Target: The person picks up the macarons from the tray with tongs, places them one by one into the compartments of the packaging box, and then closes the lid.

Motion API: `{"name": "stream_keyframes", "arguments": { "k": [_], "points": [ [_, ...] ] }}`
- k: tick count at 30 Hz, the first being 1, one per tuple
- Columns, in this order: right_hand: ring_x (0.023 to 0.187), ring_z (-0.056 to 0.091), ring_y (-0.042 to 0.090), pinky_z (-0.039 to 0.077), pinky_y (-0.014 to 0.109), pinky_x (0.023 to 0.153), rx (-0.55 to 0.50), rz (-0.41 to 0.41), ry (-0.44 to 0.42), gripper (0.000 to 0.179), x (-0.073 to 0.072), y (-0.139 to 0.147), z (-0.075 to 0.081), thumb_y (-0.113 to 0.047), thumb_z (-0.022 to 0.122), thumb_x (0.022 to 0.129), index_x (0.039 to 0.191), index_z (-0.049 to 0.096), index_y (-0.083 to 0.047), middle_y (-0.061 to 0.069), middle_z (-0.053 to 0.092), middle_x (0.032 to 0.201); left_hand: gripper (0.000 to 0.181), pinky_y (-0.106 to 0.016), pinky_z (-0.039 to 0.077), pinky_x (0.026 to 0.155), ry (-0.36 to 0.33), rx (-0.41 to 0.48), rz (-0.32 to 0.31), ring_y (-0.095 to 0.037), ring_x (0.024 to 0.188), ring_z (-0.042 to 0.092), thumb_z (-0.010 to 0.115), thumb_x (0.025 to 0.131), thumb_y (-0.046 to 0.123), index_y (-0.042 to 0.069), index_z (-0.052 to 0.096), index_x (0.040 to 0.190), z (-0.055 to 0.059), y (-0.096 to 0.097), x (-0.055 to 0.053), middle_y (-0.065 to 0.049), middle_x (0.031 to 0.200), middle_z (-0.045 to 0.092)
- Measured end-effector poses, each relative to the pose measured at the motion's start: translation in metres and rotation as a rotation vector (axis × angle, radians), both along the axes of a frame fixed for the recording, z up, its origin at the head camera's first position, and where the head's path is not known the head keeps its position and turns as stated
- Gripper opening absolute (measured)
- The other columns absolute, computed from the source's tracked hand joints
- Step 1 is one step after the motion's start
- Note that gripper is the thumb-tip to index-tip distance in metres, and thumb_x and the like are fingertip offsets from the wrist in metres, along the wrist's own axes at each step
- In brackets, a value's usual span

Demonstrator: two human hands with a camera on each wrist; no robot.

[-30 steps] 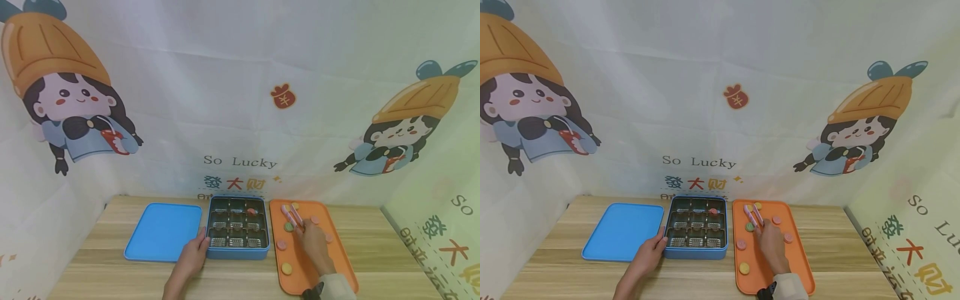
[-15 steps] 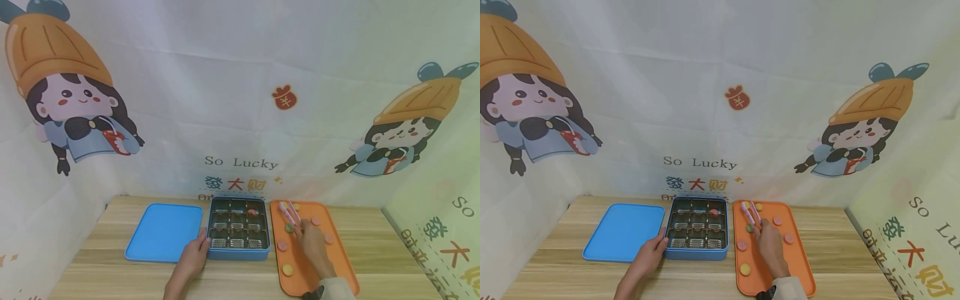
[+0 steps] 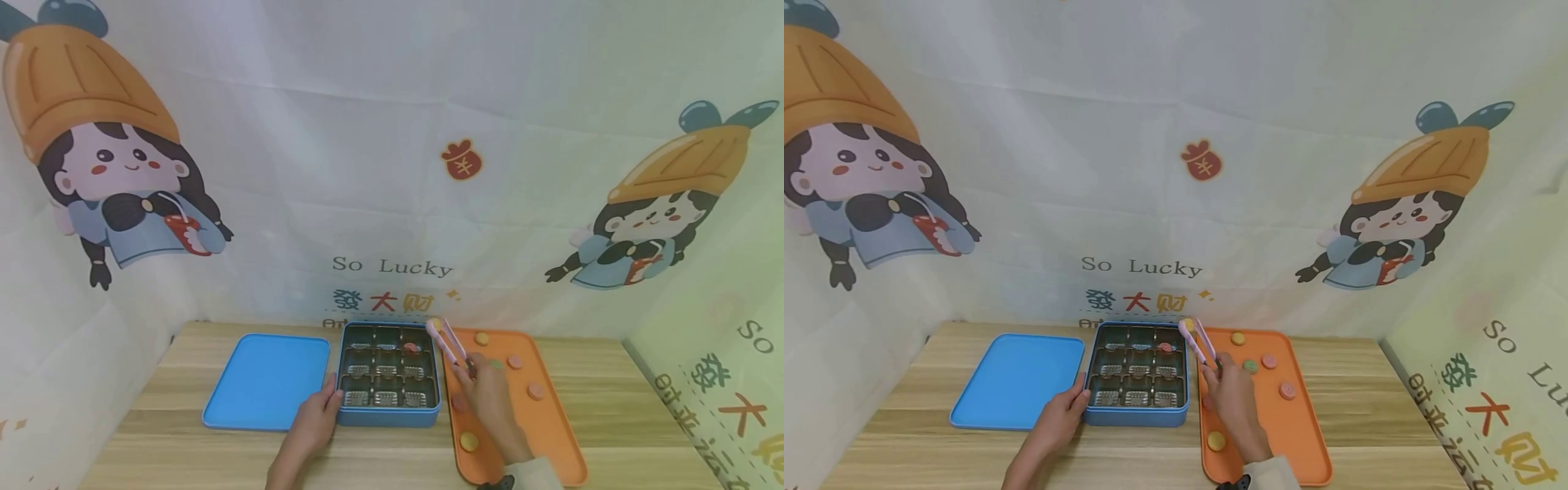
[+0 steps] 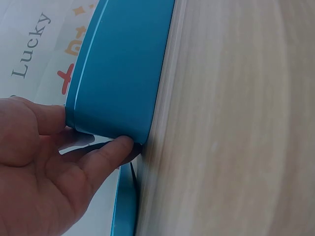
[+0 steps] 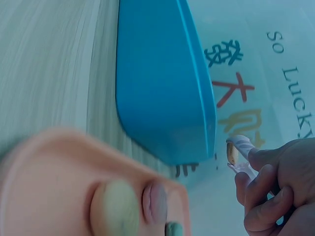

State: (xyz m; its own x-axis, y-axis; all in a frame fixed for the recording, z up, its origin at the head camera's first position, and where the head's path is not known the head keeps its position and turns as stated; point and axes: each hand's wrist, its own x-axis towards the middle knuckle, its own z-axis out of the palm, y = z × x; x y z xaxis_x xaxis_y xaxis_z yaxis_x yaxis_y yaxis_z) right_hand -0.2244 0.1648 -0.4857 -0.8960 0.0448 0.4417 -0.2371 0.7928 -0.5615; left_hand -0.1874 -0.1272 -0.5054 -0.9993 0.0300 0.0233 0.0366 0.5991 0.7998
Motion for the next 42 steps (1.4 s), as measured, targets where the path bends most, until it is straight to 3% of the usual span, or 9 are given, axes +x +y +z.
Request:
{"name": "stream_keyframes", "arguments": {
  "k": [9, 20, 29, 42],
  "points": [
    [0.051, 0.044, 0.008, 0.035, 0.022, 0.044, -0.023, 0.03, -0.071, 0.022, 0.003, -0.019, 0.003, -0.015, 0.072, 0.09, 0.103, 0.066, 0.002, 0.0, 0.058, 0.064, 0.048, -0.061, 0.039, 0.107, -0.012, 0.008, 0.003, -0.052, 0.13, 0.045, 0.043, 0.106, 0.016, -0.012, 0.038, 0.145, 0.002, 0.0, 0.001, -0.034, 0.141, 0.047],
    [0.052, 0.043, 0.007, 0.033, 0.02, 0.044, 0.019, 0.074, -0.059, 0.022, 0.004, -0.028, 0.001, -0.016, 0.074, 0.089, 0.1, 0.066, 0.001, -0.002, 0.057, 0.064, 0.048, -0.06, 0.038, 0.108, -0.021, 0.008, 0.017, -0.05, 0.132, 0.044, 0.043, 0.106, 0.016, -0.01, 0.037, 0.146, 0.0, 0.0, 0.0, -0.032, 0.143, 0.046],
    [0.051, 0.041, 0.004, 0.032, 0.018, 0.042, -0.005, 0.091, -0.09, 0.026, 0.005, -0.036, 0.0, -0.016, 0.074, 0.089, 0.108, 0.068, 0.001, -0.004, 0.055, 0.064, 0.048, -0.061, 0.037, 0.109, -0.034, 0.007, 0.014, -0.05, 0.133, 0.043, 0.042, 0.106, 0.016, -0.01, 0.037, 0.146, 0.001, -0.001, 0.0, -0.031, 0.144, 0.045],
    [0.046, 0.038, 0.001, 0.03, 0.017, 0.039, -0.006, 0.155, -0.087, 0.021, 0.003, -0.044, -0.004, -0.014, 0.073, 0.089, 0.103, 0.067, 0.001, -0.005, 0.053, 0.059, 0.05, -0.062, 0.035, 0.11, -0.06, 0.024, 0.018, -0.05, 0.136, 0.039, 0.041, 0.107, 0.019, -0.007, 0.035, 0.149, -0.001, 0.0, -0.001, -0.03, 0.147, 0.042]
  ]
}}
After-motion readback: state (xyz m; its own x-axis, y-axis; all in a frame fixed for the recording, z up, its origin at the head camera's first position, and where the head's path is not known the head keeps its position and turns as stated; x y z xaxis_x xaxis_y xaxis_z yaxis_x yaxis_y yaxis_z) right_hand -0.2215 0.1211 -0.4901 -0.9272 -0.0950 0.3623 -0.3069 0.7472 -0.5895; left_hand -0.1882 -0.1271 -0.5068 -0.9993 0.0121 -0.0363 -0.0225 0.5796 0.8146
